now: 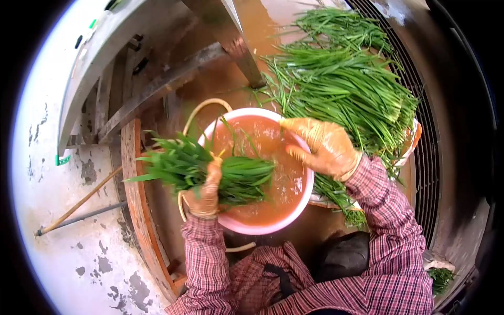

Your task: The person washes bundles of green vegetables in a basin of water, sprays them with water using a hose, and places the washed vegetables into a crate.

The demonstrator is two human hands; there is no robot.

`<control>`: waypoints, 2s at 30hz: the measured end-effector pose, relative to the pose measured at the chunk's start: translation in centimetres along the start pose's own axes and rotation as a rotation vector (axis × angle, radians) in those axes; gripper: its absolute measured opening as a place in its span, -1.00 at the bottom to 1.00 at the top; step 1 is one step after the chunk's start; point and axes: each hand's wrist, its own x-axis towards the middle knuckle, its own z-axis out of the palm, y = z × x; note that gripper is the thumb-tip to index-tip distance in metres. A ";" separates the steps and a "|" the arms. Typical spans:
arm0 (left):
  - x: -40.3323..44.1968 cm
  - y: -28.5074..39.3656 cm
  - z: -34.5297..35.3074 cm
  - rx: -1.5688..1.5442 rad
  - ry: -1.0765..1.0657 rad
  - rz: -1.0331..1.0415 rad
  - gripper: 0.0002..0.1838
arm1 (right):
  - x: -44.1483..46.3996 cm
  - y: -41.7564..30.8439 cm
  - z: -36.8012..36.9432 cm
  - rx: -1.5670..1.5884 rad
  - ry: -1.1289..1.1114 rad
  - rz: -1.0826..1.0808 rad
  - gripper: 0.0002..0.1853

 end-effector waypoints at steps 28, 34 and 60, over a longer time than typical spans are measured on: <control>1.9 8.1 -5.3 -0.387 -0.202 0.111 -0.66 | 4.8 -5.0 11.1 0.749 -0.429 -0.289 0.34; 1.8 6.1 -8.7 -0.532 0.030 0.060 -0.65 | 0.6 -4.5 16.2 1.100 -0.604 0.153 0.14; 0.3 2.6 -17.5 -0.576 0.856 -0.182 -0.80 | 1.5 -1.8 13.6 1.275 -0.162 0.927 -0.73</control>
